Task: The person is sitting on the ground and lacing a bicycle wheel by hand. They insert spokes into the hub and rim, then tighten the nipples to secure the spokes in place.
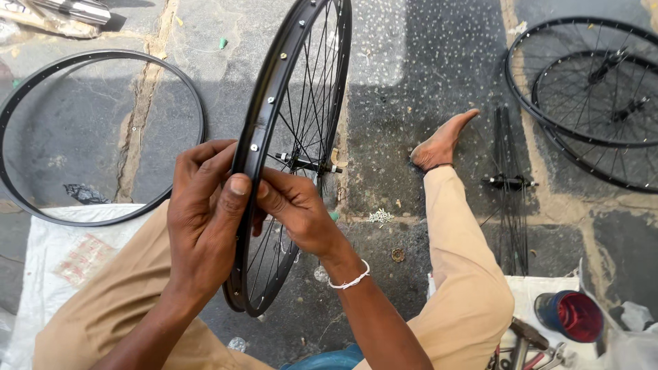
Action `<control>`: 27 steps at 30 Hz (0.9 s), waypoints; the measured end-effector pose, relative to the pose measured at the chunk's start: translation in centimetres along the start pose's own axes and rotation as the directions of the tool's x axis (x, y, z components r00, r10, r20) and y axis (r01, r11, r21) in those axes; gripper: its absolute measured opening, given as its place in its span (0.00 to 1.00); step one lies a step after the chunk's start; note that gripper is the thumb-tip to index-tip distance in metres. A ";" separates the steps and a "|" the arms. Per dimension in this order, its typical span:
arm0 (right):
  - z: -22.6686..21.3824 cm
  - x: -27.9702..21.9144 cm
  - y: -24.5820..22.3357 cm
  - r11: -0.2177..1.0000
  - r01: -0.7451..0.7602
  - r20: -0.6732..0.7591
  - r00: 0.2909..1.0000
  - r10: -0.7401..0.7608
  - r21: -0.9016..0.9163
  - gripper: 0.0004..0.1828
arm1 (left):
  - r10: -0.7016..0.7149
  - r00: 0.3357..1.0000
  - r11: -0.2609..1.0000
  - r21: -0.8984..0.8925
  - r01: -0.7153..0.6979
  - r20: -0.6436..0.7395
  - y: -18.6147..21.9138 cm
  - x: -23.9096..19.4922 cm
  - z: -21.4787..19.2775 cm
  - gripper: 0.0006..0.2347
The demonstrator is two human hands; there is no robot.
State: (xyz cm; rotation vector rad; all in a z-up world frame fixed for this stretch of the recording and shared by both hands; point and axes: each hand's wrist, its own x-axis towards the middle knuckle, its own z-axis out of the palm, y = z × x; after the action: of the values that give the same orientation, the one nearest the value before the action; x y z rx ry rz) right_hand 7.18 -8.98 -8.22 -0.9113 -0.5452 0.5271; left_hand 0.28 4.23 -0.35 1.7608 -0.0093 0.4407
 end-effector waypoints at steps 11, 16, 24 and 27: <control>1.6 0.6 -0.1 0.972 0.144 0.064 0.985 -0.159 0.187 0.20 | 0.199 0.979 0.960 0.193 -0.205 0.051 -0.7 -0.2 -1.2 0.15; 1.1 0.4 -0.1 0.993 0.068 0.038 0.997 -0.072 0.097 0.15 | 0.072 0.997 0.997 0.001 -0.073 0.036 -0.9 -0.3 -1.1 0.17; 1.1 0.5 0.3 1.000 -0.006 -0.027 1.000 0.006 -0.008 0.19 | 0.091 0.995 0.995 0.027 -0.092 0.034 -1.3 -0.3 -1.2 0.17; 1.1 0.6 -0.2 0.962 0.176 0.088 0.976 -0.198 0.211 0.18 | 0.159 0.986 0.979 0.120 -0.164 0.047 -1.3 -0.2 -1.1 0.16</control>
State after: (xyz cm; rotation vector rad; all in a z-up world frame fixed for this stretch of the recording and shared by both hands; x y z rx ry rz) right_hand 6.97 -8.05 -7.34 -0.6329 -0.6565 0.4521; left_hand 0.14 5.54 -1.42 1.8973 -0.1554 0.5359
